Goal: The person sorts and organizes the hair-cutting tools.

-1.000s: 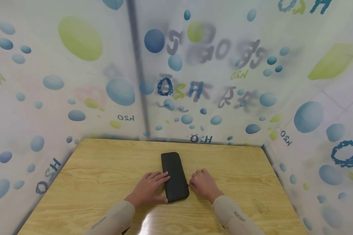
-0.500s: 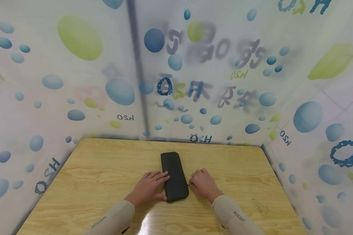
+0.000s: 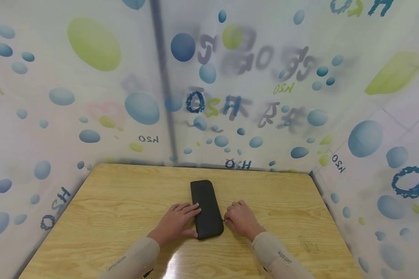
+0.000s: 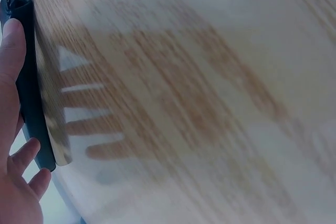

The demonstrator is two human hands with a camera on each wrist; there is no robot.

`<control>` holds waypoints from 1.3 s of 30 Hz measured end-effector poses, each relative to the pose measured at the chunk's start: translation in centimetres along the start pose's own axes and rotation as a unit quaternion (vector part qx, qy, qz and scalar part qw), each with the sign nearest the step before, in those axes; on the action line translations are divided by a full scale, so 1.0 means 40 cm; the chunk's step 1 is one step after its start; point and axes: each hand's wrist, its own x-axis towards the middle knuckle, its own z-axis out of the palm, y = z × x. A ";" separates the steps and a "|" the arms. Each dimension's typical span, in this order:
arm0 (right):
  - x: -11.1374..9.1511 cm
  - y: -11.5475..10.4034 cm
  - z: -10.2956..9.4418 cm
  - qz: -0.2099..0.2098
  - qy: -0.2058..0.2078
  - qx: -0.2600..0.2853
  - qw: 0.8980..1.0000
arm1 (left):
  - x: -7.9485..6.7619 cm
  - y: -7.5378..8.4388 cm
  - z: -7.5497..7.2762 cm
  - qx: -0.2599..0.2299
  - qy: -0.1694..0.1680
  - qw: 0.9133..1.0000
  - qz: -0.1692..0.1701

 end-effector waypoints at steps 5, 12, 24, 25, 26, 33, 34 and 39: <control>-0.008 0.001 0.001 -0.017 -0.007 0.010 1.000 | 0.001 -0.003 0.002 0.006 0.000 1.000 0.000; -0.020 -0.005 -0.003 -0.030 -0.011 0.022 0.999 | 0.002 -0.004 -0.002 0.020 0.014 1.000 0.006; -0.020 -0.012 -0.008 -0.050 -0.056 0.040 0.996 | 0.003 -0.004 0.001 0.024 0.020 0.999 0.010; -0.021 -0.014 -0.008 -0.053 -0.059 0.043 0.996 | 0.003 -0.003 0.002 0.023 0.019 1.000 0.010; -0.021 -0.016 -0.011 -0.055 -0.063 0.046 0.995 | 0.003 -0.003 0.002 0.023 0.019 1.000 0.010; -0.022 -0.027 -0.021 -0.072 -0.072 0.036 0.994 | 0.005 -0.004 0.007 0.029 0.012 0.999 0.008; -0.022 -0.027 -0.021 -0.075 -0.072 0.034 0.994 | 0.005 -0.004 0.008 0.029 0.012 0.999 0.008; -0.018 -0.032 -0.018 -0.096 -0.078 0.036 0.992 | 0.006 -0.005 0.012 0.036 0.016 0.999 0.007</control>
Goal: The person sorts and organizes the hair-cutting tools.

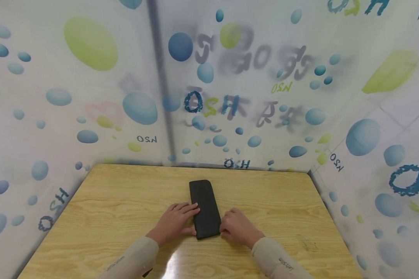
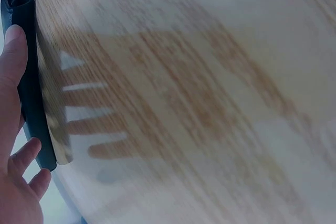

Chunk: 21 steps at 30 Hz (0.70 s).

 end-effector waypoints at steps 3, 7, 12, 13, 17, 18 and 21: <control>0.001 -0.002 0.001 -0.011 0.006 -0.001 1.000 | 0.000 -0.001 0.001 0.002 0.003 1.000 0.001; 0.001 -0.007 0.000 -0.031 0.027 -0.003 0.999 | 0.000 -0.003 0.002 -0.001 0.008 1.000 0.004; 0.005 -0.015 -0.001 -0.030 0.015 0.001 0.999 | 0.000 -0.003 -0.001 -0.005 0.000 1.000 0.002; 0.006 -0.017 -0.001 -0.027 0.009 0.001 1.000 | 0.000 -0.002 -0.003 -0.005 -0.002 1.000 0.001; 0.010 -0.023 0.001 -0.020 -0.002 0.005 1.000 | 0.000 0.000 -0.006 -0.007 -0.011 1.000 -0.003; 0.011 -0.024 0.002 -0.020 -0.003 0.007 1.000 | 0.000 0.000 -0.006 -0.008 -0.011 1.000 -0.004; 0.015 -0.028 0.003 -0.022 -0.005 0.009 1.000 | 0.000 0.001 -0.009 -0.014 -0.010 1.000 -0.003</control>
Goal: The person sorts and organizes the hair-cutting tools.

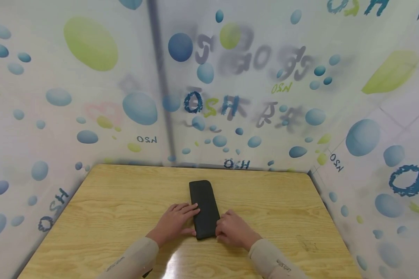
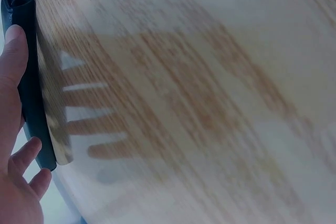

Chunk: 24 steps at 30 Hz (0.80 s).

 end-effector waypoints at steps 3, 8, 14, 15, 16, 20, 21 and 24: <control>0.003 -0.004 -0.001 -0.001 0.003 0.005 1.000 | 0.000 0.000 -0.002 -0.002 0.001 1.000 0.002; 0.006 -0.011 0.000 0.002 0.008 0.018 1.000 | 0.000 -0.002 -0.002 0.003 -0.001 1.000 0.004; 0.010 -0.014 0.006 0.010 0.004 0.029 1.000 | -0.002 -0.004 -0.002 -0.002 0.004 1.000 0.007; 0.010 -0.014 0.006 0.012 0.003 0.031 0.999 | -0.002 -0.004 -0.001 -0.003 0.006 1.000 0.008; 0.010 -0.014 0.006 0.014 0.004 0.033 0.999 | -0.002 -0.005 -0.001 -0.003 0.008 1.000 0.009; 0.009 -0.015 0.005 0.027 0.001 0.047 0.999 | -0.001 -0.006 0.003 0.005 0.011 1.000 0.011; 0.008 -0.016 0.005 0.031 -0.001 0.049 0.998 | 0.000 -0.007 0.004 0.007 0.011 1.000 0.012; 0.007 -0.017 0.005 0.041 -0.007 0.053 0.998 | 0.000 -0.007 0.007 0.010 0.009 1.000 0.010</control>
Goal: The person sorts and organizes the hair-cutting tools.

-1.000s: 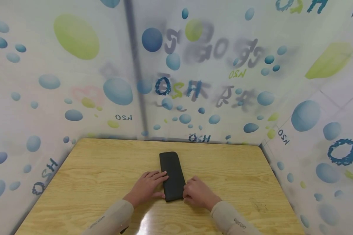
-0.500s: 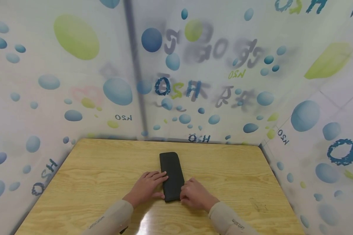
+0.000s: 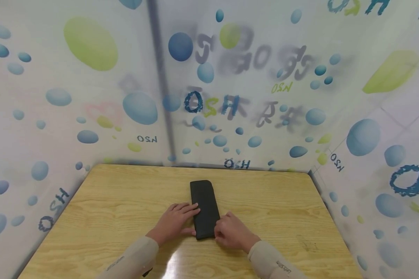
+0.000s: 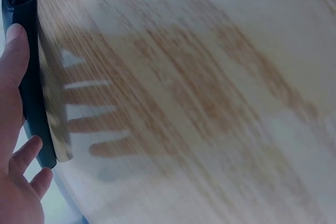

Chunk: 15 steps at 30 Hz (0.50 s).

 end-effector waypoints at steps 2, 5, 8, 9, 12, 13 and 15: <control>0.000 0.000 0.000 0.004 -0.004 -0.004 1.000 | 0.001 0.000 0.003 -0.001 0.000 1.000 -0.001; 0.000 -0.002 -0.001 0.007 -0.010 -0.008 1.000 | 0.002 0.000 0.005 -0.005 0.002 1.000 -0.001; 0.001 -0.003 -0.005 0.010 -0.014 0.003 1.000 | 0.002 0.000 0.006 -0.008 0.001 1.000 -0.002; 0.001 -0.003 -0.006 0.010 -0.013 0.008 1.000 | 0.002 0.000 0.006 -0.011 -0.001 1.000 -0.003; 0.002 -0.004 -0.006 0.005 -0.001 0.023 1.000 | 0.003 -0.001 0.006 -0.015 -0.006 1.000 -0.005; 0.003 -0.006 -0.006 0.001 0.005 0.025 1.000 | 0.003 -0.001 0.006 -0.016 -0.006 1.000 -0.005; 0.007 -0.010 -0.003 -0.004 0.015 0.029 0.999 | 0.004 -0.001 0.005 -0.018 -0.007 1.000 -0.004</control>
